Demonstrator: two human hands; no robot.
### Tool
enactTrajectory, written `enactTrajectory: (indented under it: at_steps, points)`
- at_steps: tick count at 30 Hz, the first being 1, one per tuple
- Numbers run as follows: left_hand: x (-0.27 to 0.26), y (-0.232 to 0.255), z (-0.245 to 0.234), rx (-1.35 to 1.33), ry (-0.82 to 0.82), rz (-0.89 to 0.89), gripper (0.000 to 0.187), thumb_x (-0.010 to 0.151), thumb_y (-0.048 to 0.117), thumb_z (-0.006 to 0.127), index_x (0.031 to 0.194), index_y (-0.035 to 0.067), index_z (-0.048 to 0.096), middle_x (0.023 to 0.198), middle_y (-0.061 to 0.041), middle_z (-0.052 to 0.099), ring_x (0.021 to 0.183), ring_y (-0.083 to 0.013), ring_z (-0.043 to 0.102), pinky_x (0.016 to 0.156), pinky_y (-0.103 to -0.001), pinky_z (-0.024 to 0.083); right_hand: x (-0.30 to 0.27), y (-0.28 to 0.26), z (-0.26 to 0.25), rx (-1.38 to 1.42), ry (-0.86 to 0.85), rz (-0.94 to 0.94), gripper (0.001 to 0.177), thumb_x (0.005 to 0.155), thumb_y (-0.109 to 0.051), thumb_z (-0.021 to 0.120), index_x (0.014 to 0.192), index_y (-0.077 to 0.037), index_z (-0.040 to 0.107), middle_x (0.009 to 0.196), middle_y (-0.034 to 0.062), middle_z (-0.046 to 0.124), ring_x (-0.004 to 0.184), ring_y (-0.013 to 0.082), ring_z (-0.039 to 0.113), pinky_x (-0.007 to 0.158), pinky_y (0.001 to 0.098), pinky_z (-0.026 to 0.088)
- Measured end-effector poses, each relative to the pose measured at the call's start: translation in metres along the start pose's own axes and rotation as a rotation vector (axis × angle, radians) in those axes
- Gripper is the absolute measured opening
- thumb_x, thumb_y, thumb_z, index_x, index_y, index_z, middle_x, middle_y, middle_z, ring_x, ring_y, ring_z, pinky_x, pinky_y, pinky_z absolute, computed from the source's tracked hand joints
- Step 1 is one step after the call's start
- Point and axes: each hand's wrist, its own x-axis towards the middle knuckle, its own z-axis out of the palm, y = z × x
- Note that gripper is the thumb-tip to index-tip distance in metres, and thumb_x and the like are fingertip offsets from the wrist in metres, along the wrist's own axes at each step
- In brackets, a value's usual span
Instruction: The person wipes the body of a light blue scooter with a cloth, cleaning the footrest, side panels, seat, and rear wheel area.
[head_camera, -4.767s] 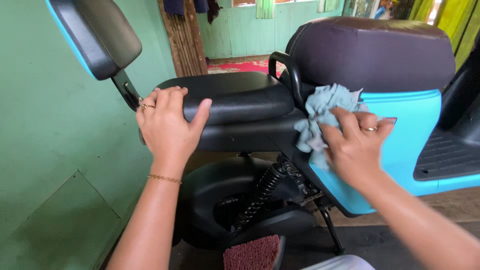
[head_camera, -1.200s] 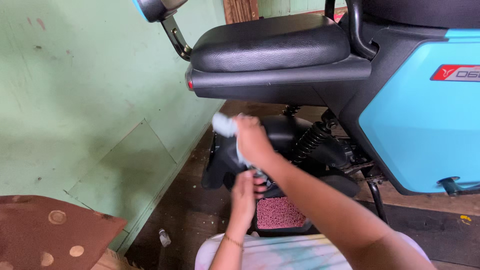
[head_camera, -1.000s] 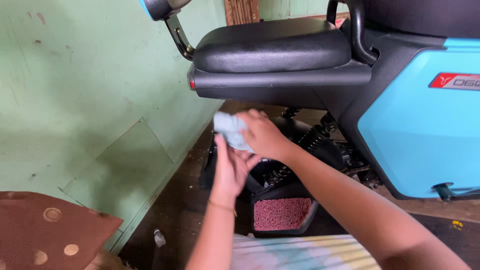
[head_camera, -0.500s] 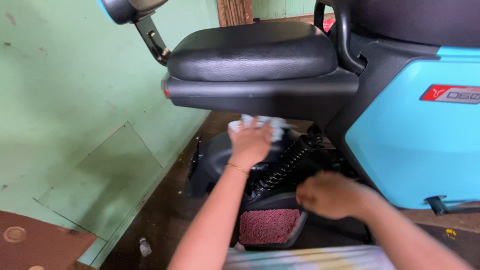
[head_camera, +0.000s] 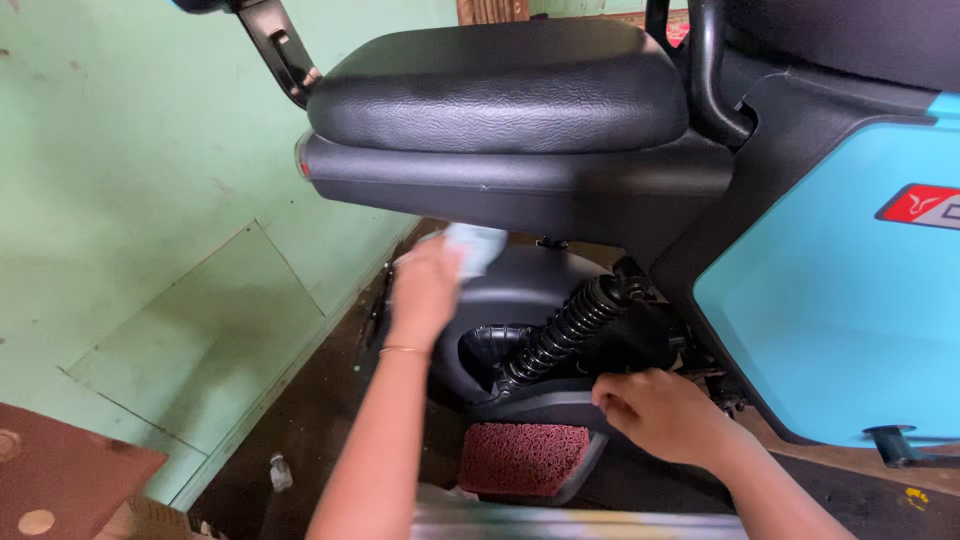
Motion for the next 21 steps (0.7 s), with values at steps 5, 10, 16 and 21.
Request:
enactTrajectory:
  at_steps: [5,10,16,21]
  points:
    - [-0.03,0.03,-0.006,0.299,-0.028,-0.07,0.038,0.104,0.035,0.049,0.118,0.007,0.07,0.128,-0.028,0.059,0.114,-0.052,0.057,0.103,-0.062,0.041,0.009,-0.038,-0.004,0.034,-0.032,-0.095,0.017,0.089,-0.023,0.06,0.101,-0.017,0.07,0.076,0.0053,0.076,0.074,0.0259,0.076,0.072,0.0421,0.056]
    - [-0.123,0.041,-0.009,0.292,0.001,0.025,0.031,0.096,0.031,0.063,0.118,0.01,0.066,0.147,-0.027,0.045,0.143,-0.0537,0.031,0.114,-0.072,0.02,0.042,-0.091,-0.002,0.114,0.078,-0.243,0.018,0.083,-0.022,0.063,0.098,-0.014,0.069,0.077,0.0059,0.074,0.072,0.028,0.074,0.064,0.0423,0.056]
    - [-0.15,0.008,0.013,0.192,0.218,-0.242,0.073,0.09,0.034,0.067,0.142,-0.013,0.049,0.151,-0.043,0.031,0.141,-0.0552,0.025,0.11,-0.065,0.021,0.082,-0.126,0.005,-0.002,0.181,-0.316,0.014,0.085,-0.024,0.068,0.092,-0.012,0.071,0.075,0.0089,0.074,0.072,0.0332,0.071,0.062,0.0468,0.052]
    - [-0.056,0.0,-0.002,0.219,0.189,-0.178,0.043,0.092,0.029,0.065,0.127,0.003,0.065,0.138,-0.027,0.052,0.127,-0.0498,0.045,0.106,-0.058,0.036,0.134,-0.143,0.013,-0.023,0.395,-0.391,0.012,0.085,-0.02,0.066,0.091,-0.01,0.068,0.079,0.0145,0.07,0.076,0.0374,0.068,0.067,0.0488,0.052]
